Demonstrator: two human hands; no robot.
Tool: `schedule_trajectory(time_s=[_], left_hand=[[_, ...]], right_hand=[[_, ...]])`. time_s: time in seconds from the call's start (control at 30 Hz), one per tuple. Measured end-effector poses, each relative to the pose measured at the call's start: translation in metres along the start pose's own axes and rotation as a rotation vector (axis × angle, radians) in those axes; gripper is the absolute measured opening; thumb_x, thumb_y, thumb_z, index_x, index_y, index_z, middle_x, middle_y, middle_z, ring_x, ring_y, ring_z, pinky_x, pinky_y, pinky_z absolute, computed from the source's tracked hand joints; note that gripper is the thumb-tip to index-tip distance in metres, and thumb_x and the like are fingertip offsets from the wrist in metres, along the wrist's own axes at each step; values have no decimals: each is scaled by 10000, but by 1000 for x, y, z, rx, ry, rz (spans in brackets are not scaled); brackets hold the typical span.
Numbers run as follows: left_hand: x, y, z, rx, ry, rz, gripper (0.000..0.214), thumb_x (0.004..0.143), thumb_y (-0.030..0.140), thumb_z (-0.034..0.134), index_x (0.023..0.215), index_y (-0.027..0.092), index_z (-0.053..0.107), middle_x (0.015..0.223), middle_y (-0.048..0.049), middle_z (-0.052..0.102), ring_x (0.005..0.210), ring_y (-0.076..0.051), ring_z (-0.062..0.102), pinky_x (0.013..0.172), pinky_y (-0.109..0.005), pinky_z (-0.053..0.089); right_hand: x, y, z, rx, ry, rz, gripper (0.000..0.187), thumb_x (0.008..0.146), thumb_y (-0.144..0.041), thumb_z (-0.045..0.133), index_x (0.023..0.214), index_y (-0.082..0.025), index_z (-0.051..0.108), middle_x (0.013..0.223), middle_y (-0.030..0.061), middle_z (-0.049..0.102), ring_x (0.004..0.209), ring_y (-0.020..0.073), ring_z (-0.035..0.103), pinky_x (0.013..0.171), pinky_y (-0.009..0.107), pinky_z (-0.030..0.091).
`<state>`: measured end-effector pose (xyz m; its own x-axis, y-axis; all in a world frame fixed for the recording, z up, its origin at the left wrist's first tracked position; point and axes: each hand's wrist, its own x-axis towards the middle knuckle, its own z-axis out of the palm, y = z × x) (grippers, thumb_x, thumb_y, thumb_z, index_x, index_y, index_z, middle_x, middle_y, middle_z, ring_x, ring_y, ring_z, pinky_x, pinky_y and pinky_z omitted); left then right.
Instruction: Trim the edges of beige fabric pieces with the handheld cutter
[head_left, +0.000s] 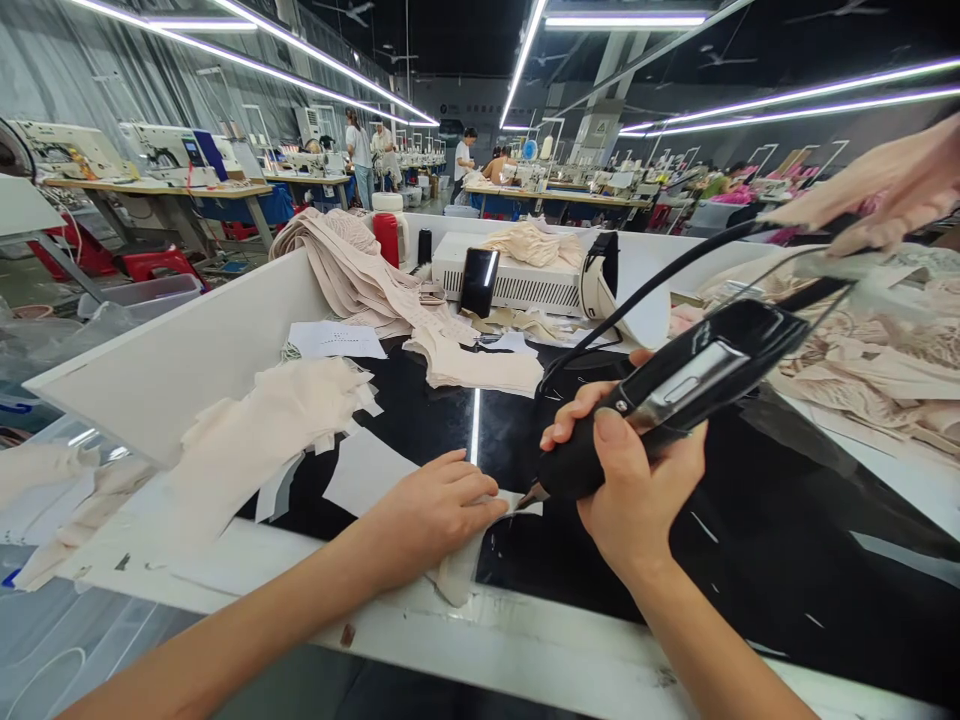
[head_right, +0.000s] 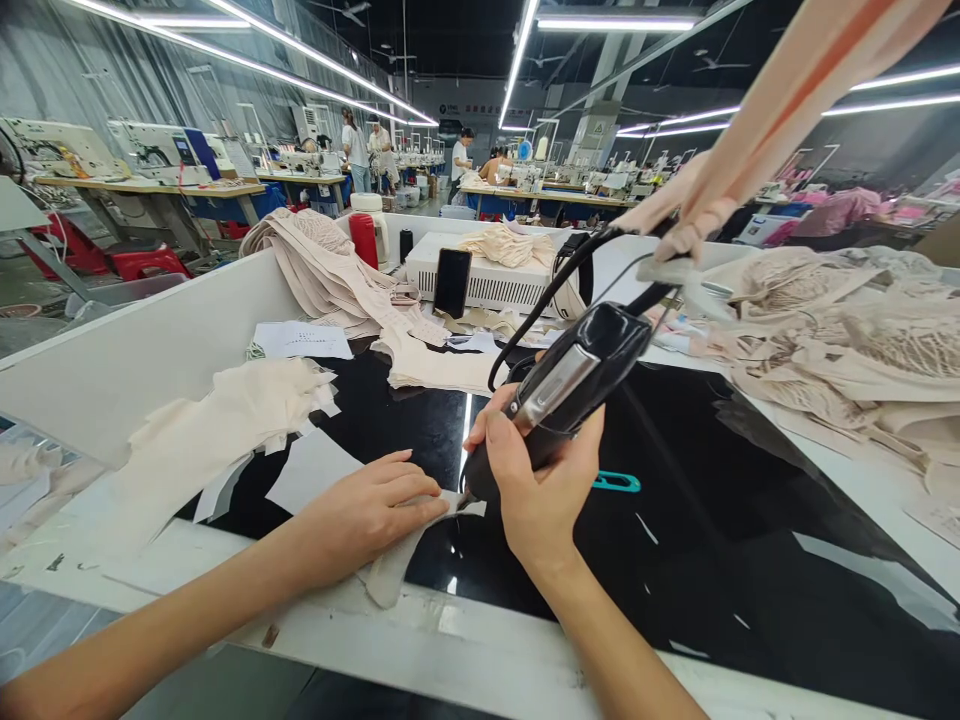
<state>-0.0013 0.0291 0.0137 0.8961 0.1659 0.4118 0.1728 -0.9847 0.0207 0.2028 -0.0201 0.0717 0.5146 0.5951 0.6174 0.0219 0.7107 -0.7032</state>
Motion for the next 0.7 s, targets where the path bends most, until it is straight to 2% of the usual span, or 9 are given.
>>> schedule_trajectory(time_s=[0.1, 0.2, 0.37, 0.7], left_hand=[[1, -1, -4, -30, -4, 65, 190, 1169, 92, 640, 1303, 167, 752, 1198, -62, 817, 1155, -203, 752, 1243, -425, 542], [2, -3, -5, -30, -18, 92, 171, 1182, 101, 631, 1253, 168, 771, 1170, -44, 824, 1091, -188, 758, 1223, -413, 545], [0, -6, -4, -18, -22, 56, 186, 1175, 90, 628, 1271, 163, 770, 1127, -45, 827, 1062, -203, 774, 1141, -390, 571], [0, -7, -1, -13, -43, 33, 234, 1113, 51, 708, 1313, 164, 751, 1200, -68, 829, 1112, -222, 782, 1181, -435, 561]], right_hand=[[0, 1, 0, -14, 3, 0, 426, 936, -435, 938, 1196, -293, 632, 838, -81, 744, 567, 139, 699, 538, 308, 646], [0, 2, 0, -23, 3, -3, 440, 934, -443, 932, 1216, -296, 629, 836, -81, 740, 568, 144, 697, 542, 317, 646], [1, 2, 0, -29, 13, 10, 468, 913, -452, 943, 1227, -298, 632, 827, -82, 734, 565, 148, 686, 537, 326, 644], [1, 3, 1, -11, 9, 7, 446, 911, -439, 956, 1195, -293, 646, 839, -83, 753, 568, 139, 699, 538, 311, 645]])
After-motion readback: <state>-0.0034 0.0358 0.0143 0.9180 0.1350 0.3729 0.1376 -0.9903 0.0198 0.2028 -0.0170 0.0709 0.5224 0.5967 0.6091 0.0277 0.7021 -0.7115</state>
